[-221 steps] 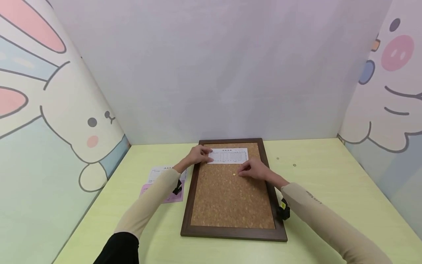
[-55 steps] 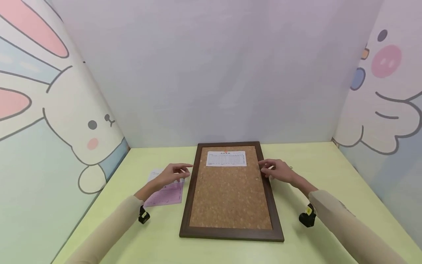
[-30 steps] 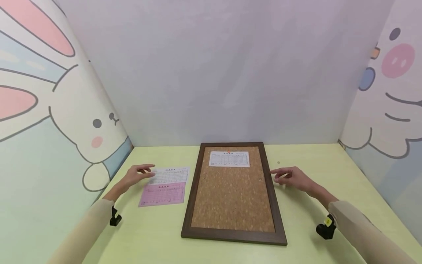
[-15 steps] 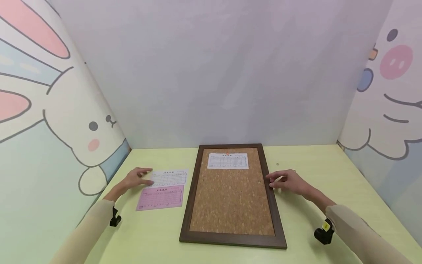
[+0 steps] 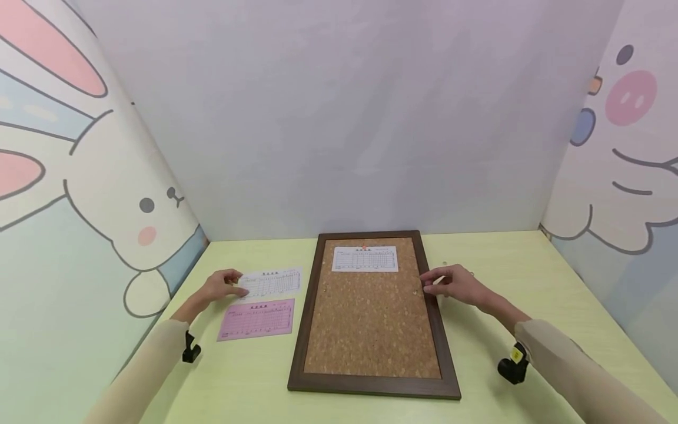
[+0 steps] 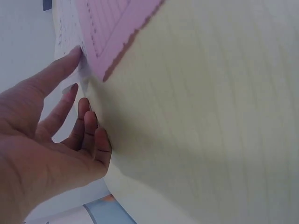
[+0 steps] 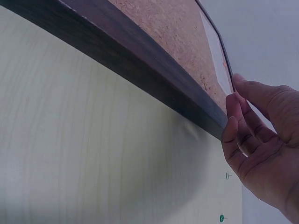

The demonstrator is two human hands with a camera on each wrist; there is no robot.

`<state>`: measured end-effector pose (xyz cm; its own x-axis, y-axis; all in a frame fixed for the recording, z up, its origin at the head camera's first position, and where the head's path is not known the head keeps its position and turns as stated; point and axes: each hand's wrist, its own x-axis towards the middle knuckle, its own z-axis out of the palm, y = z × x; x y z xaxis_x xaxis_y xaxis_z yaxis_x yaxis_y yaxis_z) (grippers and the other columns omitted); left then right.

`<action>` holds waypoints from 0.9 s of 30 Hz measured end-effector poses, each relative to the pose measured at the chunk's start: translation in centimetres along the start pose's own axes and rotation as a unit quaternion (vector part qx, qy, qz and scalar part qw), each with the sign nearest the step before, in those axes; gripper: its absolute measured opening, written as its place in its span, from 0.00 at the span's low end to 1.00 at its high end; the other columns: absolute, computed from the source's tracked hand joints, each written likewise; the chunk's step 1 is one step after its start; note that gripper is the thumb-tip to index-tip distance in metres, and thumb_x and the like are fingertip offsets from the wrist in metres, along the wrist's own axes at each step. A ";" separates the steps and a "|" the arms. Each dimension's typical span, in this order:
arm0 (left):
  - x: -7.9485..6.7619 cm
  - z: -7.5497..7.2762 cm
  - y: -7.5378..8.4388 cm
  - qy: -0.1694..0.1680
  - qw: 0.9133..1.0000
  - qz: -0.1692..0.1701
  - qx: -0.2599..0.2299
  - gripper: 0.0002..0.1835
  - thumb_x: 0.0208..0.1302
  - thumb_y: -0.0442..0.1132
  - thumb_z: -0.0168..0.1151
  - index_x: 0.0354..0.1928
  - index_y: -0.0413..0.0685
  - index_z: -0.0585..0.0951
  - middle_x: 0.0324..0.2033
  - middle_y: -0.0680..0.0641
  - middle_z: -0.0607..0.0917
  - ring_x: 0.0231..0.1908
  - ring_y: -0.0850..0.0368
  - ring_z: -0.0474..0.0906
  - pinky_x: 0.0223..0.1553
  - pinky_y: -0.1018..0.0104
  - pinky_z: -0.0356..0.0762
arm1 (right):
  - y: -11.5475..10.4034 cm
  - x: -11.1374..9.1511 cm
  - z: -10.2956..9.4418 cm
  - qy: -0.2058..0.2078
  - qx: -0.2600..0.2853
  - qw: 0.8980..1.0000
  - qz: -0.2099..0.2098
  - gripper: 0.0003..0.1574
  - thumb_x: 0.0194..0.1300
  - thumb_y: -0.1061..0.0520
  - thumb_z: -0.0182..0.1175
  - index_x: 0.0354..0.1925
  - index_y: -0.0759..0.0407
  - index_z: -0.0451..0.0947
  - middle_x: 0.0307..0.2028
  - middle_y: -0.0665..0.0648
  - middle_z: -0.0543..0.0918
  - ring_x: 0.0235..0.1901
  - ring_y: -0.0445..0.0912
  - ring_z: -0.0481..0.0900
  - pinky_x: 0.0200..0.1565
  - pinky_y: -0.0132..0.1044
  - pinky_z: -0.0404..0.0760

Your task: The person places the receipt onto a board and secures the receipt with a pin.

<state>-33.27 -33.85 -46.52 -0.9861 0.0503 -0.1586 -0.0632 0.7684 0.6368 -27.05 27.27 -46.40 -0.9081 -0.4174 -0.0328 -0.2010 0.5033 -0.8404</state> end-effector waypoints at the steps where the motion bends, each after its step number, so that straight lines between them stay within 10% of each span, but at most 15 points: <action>1: -0.1 0.0 0.1 0.004 1.000 -0.007 -0.002 0.27 0.55 0.38 0.78 0.53 0.33 0.79 0.45 0.38 0.81 0.44 0.48 0.72 0.43 0.64 0.68 | -0.2 0.1 0.0 -0.001 0.000 1.000 -0.001 0.25 0.72 0.55 0.64 0.60 0.69 0.79 0.46 0.63 0.89 0.35 0.38 0.83 0.36 0.35 0.81; 14: -1.2 -0.6 0.3 0.042 0.992 -0.060 -0.107 0.26 0.67 0.34 0.68 0.63 0.28 0.75 0.51 0.31 0.85 0.36 0.58 0.84 0.37 0.69 0.83 | -1.3 0.9 0.4 -0.001 0.006 1.000 0.001 0.24 0.73 0.55 0.62 0.61 0.69 0.78 0.45 0.62 0.87 0.35 0.40 0.80 0.35 0.35 0.81; 27: -2.0 -1.8 1.5 0.089 0.948 -0.020 -0.306 0.25 0.69 0.33 0.66 0.65 0.30 0.74 0.34 0.59 0.88 0.33 0.68 0.87 0.44 0.65 0.87 | -4.4 2.8 2.0 -0.009 0.015 1.000 -0.024 0.25 0.75 0.55 0.60 0.62 0.70 0.77 0.47 0.70 0.84 0.35 0.49 0.80 0.35 0.37 0.81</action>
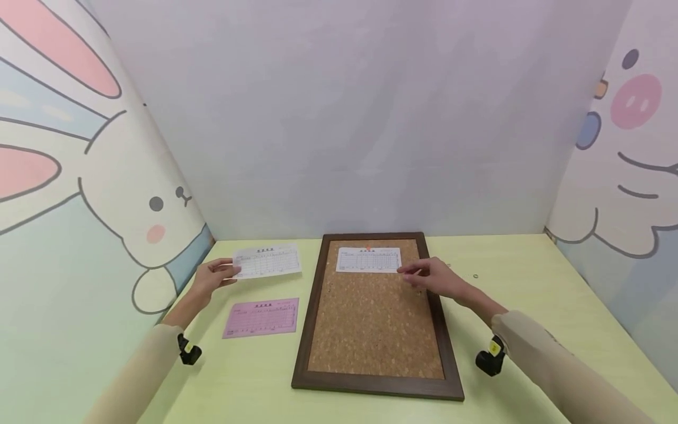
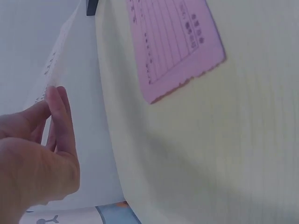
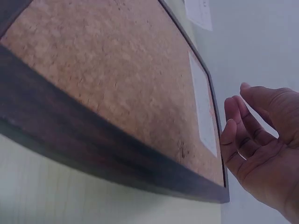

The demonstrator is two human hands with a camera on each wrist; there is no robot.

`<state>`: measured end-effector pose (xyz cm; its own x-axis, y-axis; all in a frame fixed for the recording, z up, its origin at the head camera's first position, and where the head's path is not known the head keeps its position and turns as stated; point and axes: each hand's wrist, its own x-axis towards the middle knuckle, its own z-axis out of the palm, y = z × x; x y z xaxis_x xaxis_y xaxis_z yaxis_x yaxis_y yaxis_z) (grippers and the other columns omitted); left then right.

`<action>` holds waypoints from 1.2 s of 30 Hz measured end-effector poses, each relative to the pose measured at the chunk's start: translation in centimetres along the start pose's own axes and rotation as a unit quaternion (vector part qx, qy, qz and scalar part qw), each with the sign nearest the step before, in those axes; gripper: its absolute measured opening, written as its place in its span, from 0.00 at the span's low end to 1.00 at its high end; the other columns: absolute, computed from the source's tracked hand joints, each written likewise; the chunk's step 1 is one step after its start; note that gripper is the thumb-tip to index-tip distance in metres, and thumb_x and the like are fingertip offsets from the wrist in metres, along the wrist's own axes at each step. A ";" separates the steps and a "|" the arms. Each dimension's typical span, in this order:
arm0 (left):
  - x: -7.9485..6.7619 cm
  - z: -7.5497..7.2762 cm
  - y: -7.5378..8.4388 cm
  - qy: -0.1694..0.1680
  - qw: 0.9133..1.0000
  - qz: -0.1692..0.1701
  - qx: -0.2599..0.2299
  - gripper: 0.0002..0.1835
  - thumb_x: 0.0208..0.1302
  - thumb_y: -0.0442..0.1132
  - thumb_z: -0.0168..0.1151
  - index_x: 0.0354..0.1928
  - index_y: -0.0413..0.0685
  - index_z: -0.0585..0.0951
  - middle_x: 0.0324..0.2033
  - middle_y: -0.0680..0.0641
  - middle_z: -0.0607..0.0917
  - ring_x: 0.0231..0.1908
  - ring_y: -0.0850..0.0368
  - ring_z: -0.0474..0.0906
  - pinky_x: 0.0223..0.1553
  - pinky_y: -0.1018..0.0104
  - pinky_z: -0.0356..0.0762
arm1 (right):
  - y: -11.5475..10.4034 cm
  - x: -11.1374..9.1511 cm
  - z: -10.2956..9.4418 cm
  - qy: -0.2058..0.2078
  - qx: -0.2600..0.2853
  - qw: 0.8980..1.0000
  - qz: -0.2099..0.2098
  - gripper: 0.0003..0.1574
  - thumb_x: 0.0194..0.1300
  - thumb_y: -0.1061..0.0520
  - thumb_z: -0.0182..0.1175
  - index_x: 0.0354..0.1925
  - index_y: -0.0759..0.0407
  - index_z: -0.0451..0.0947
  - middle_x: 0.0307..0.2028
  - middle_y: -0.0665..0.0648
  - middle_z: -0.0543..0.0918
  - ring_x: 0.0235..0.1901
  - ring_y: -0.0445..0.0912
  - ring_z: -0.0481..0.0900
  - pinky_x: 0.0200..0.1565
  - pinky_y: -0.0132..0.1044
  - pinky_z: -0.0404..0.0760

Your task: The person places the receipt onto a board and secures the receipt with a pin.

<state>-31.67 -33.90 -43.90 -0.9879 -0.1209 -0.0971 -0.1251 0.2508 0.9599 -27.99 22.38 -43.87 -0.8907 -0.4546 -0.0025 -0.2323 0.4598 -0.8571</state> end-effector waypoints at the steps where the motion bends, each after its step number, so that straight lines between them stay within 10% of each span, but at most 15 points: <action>1: -0.2 0.1 0.2 0.002 1.000 0.001 -0.003 0.24 0.69 0.33 0.66 0.64 0.30 0.75 0.34 0.60 0.87 0.33 0.68 0.87 0.45 0.64 0.87 | -0.4 0.3 0.3 -0.003 0.000 1.000 -0.005 0.25 0.75 0.55 0.60 0.62 0.70 0.77 0.47 0.71 0.84 0.35 0.50 0.79 0.34 0.37 0.81; 16: -4.3 4.1 2.6 -0.070 0.996 -0.003 -0.055 0.25 0.68 0.34 0.67 0.64 0.31 0.75 0.36 0.57 0.88 0.36 0.65 0.87 0.44 0.67 0.86 | -3.7 3.7 5.5 -0.028 0.050 0.998 -0.027 0.25 0.75 0.53 0.61 0.63 0.65 0.78 0.49 0.71 0.86 0.40 0.50 0.85 0.42 0.43 0.86; 23: -5.3 6.5 2.6 -0.096 0.994 0.020 -0.045 0.24 0.67 0.33 0.68 0.62 0.32 0.77 0.37 0.55 0.86 0.36 0.62 0.86 0.43 0.64 0.87 | -5.1 5.3 7.9 -0.056 0.109 0.993 -0.005 0.42 0.77 0.50 0.58 0.78 0.67 0.55 0.56 0.71 0.84 0.50 0.59 0.87 0.56 0.56 0.83; 36: -5.6 11.9 1.0 -0.159 0.986 0.017 -0.052 0.23 0.64 0.31 0.70 0.60 0.32 0.80 0.39 0.50 0.89 0.36 0.60 0.88 0.39 0.67 0.86 | -3.3 3.7 8.6 0.005 0.130 0.990 0.047 0.39 0.73 0.57 0.63 0.73 0.72 0.62 0.31 0.53 0.86 0.33 0.45 0.82 0.44 0.40 0.87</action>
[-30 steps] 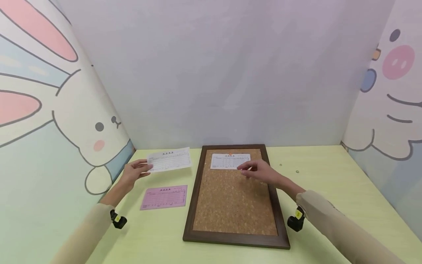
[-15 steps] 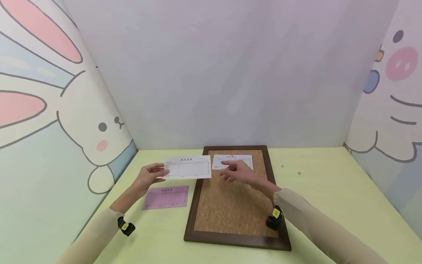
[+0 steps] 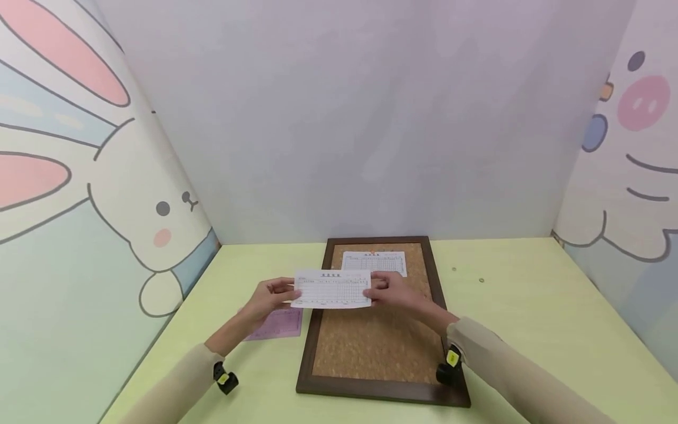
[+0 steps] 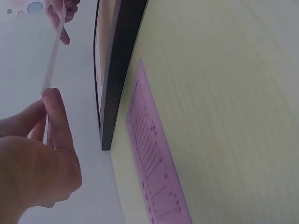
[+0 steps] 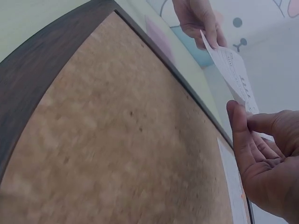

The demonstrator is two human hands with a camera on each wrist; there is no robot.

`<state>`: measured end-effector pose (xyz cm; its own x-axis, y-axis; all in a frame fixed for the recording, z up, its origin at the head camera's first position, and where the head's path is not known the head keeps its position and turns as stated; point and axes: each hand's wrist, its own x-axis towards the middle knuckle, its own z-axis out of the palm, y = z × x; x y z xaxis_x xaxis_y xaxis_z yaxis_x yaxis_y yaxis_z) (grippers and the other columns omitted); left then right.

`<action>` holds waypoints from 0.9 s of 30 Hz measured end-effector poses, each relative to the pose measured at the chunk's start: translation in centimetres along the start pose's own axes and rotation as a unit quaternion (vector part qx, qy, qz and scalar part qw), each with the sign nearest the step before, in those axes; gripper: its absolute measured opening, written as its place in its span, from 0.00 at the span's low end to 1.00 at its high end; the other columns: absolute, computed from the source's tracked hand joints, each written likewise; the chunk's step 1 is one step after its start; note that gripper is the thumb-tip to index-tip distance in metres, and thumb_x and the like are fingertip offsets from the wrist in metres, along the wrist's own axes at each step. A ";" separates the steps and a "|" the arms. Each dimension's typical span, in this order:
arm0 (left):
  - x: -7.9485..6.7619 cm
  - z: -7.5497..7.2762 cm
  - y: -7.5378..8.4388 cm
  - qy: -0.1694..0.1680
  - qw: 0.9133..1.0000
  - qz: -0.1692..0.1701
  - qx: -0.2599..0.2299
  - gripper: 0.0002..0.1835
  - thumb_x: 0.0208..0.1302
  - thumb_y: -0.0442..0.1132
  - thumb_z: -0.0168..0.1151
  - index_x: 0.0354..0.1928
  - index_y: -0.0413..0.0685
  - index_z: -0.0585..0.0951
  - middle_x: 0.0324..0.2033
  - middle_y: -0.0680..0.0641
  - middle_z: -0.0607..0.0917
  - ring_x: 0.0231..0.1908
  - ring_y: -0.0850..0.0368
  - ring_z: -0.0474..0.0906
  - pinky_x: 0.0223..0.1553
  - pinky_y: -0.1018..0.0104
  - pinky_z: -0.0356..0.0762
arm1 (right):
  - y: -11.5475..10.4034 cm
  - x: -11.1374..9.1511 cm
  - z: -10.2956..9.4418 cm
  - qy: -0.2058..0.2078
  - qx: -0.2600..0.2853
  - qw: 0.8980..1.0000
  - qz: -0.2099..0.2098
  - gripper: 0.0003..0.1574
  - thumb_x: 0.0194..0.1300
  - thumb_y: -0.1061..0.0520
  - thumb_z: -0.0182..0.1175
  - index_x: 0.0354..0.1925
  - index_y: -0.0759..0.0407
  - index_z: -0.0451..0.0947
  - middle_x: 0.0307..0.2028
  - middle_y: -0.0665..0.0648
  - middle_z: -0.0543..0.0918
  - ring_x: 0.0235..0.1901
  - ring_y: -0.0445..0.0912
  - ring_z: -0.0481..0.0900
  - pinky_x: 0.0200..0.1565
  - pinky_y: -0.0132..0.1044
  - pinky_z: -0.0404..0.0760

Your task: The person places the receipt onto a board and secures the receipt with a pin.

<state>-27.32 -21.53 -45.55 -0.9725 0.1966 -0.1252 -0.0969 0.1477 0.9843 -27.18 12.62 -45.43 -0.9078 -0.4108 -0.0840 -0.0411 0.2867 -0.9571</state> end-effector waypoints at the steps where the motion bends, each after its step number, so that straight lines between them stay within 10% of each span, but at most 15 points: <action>1: 0.1 0.5 -0.1 -0.009 1.000 0.000 -0.003 0.23 0.64 0.31 0.70 0.60 0.32 0.80 0.39 0.50 0.89 0.36 0.60 0.88 0.39 0.67 0.86 | 0.2 -0.4 -0.3 0.004 -0.001 1.000 0.001 0.39 0.72 0.57 0.63 0.73 0.73 0.61 0.31 0.53 0.86 0.33 0.45 0.81 0.43 0.39 0.87; 12: 2.1 5.0 -0.3 -0.053 0.999 -0.010 0.009 0.21 0.69 0.34 0.66 0.61 0.31 0.79 0.46 0.42 0.89 0.39 0.59 0.87 0.43 0.64 0.87 | 2.2 -2.6 -3.8 0.049 -0.040 0.998 0.017 0.42 0.71 0.58 0.64 0.71 0.80 0.59 0.33 0.56 0.89 0.30 0.42 0.81 0.38 0.32 0.85; 27: 3.2 8.3 -0.8 -0.023 0.997 -0.025 0.065 0.17 0.65 0.29 0.69 0.55 0.30 0.83 0.41 0.37 0.90 0.34 0.60 0.88 0.36 0.64 0.88 | 4.6 -2.6 -4.9 0.074 -0.097 0.993 -0.001 0.32 0.66 0.65 0.67 0.64 0.76 0.70 0.36 0.62 0.88 0.32 0.46 0.86 0.33 0.36 0.88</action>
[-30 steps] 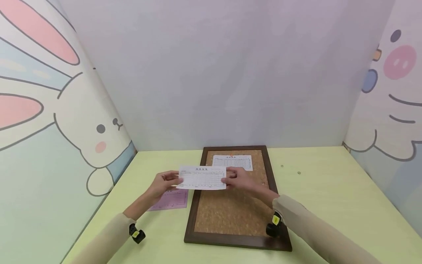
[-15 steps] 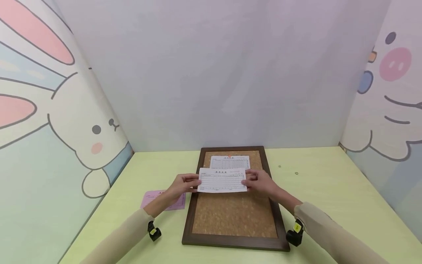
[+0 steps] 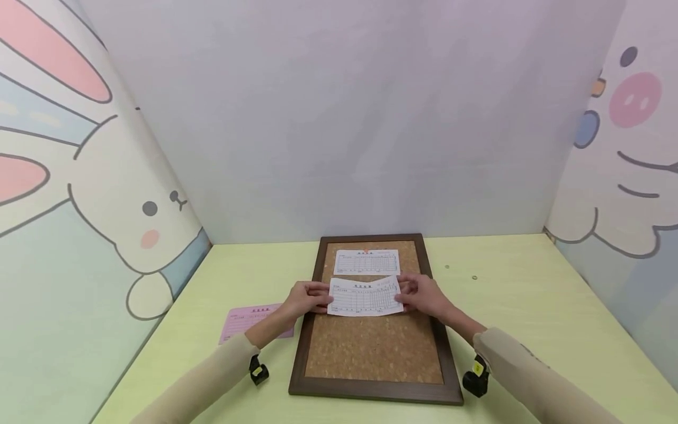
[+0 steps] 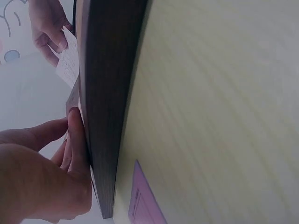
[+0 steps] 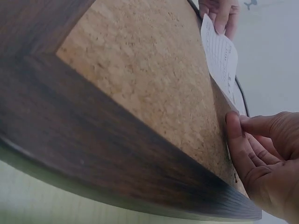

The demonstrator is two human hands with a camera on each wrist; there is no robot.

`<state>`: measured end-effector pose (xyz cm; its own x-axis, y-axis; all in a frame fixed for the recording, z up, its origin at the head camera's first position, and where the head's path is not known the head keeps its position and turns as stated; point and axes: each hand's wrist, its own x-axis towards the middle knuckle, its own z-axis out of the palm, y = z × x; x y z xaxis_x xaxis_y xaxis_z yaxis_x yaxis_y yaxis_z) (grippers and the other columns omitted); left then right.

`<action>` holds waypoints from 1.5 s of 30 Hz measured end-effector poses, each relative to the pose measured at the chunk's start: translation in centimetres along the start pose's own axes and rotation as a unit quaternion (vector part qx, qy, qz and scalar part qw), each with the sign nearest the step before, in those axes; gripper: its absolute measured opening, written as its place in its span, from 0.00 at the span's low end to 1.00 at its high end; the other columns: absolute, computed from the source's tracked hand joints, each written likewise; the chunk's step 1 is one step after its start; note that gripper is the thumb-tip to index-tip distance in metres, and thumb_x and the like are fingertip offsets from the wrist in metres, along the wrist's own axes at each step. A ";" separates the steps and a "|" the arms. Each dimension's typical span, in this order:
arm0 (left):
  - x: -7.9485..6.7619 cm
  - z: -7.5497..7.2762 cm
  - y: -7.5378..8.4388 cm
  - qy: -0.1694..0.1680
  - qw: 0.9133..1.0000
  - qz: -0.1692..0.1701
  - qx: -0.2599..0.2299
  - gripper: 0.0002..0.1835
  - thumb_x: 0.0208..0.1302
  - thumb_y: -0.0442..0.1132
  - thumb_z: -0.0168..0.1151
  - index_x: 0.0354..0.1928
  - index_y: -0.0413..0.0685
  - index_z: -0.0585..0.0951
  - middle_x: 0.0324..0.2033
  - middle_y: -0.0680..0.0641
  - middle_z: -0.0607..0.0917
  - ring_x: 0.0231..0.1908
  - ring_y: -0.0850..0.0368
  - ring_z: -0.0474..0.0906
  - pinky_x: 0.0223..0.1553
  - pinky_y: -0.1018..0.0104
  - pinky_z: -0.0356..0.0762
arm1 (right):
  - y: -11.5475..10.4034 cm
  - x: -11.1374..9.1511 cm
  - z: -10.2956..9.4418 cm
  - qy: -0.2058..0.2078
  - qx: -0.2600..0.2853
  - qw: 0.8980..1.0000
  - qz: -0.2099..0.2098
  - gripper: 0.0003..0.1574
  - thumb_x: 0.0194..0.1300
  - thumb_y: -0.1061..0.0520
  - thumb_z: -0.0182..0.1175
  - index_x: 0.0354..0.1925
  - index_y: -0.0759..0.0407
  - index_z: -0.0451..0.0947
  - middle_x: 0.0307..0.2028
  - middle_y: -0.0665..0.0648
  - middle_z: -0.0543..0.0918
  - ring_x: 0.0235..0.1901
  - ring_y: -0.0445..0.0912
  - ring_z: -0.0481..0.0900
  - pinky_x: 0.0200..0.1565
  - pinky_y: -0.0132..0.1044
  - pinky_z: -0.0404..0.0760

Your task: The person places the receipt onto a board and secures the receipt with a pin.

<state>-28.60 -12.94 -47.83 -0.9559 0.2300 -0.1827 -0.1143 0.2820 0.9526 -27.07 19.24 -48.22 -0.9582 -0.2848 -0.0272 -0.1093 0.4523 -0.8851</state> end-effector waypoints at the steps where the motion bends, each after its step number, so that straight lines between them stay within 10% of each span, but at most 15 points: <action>1: 0.1 0.1 0.0 0.004 1.000 0.004 0.002 0.17 0.64 0.29 0.69 0.54 0.30 0.83 0.41 0.37 0.90 0.33 0.60 0.88 0.36 0.65 0.88 | 0.1 0.0 0.0 0.001 -0.006 1.000 -0.004 0.32 0.65 0.65 0.67 0.64 0.76 0.70 0.35 0.62 0.88 0.31 0.47 0.86 0.32 0.36 0.87; 14: -0.1 0.3 0.2 0.037 0.995 0.066 0.065 0.13 0.59 0.28 0.73 0.44 0.34 0.80 0.37 0.38 0.90 0.29 0.63 0.85 0.34 0.69 0.85 | 0.1 0.7 -0.5 -0.006 -0.040 0.999 -0.029 0.46 0.64 0.65 0.69 0.71 0.76 0.58 0.29 0.59 0.86 0.22 0.45 0.83 0.26 0.35 0.85; 22: 0.2 -0.1 -0.1 -0.007 0.989 0.092 0.115 0.13 0.61 0.32 0.73 0.47 0.35 0.87 0.38 0.38 0.90 0.30 0.65 0.83 0.33 0.72 0.82 | -0.2 0.5 -0.6 -0.018 -0.083 0.995 -0.042 0.22 0.64 0.62 0.69 0.53 0.74 0.79 0.27 0.56 0.81 0.24 0.43 0.79 0.25 0.32 0.81; 35: 0.8 -1.0 0.6 -0.059 0.965 0.129 0.220 0.17 0.55 0.32 0.77 0.47 0.35 0.87 0.34 0.42 0.87 0.30 0.65 0.77 0.30 0.76 0.75 | -1.1 0.6 -1.1 -0.040 -0.103 0.994 -0.019 0.23 0.66 0.59 0.69 0.55 0.72 0.80 0.27 0.55 0.81 0.22 0.41 0.76 0.23 0.33 0.76; 45: 1.0 -1.1 0.8 -0.064 0.964 0.119 0.228 0.17 0.55 0.32 0.78 0.47 0.35 0.87 0.34 0.43 0.86 0.29 0.64 0.75 0.28 0.76 0.73 | 2.0 -0.8 -7.5 0.062 -0.171 0.983 -0.020 0.21 0.71 0.58 0.62 0.53 0.74 0.81 0.36 0.66 0.89 0.25 0.46 0.85 0.25 0.34 0.78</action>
<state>-29.92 -13.54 -46.98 -0.8962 0.4428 -0.0286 0.2627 0.5815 0.7700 -28.51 26.68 -46.45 -0.9737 -0.2131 0.0807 -0.2107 0.7070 -0.6751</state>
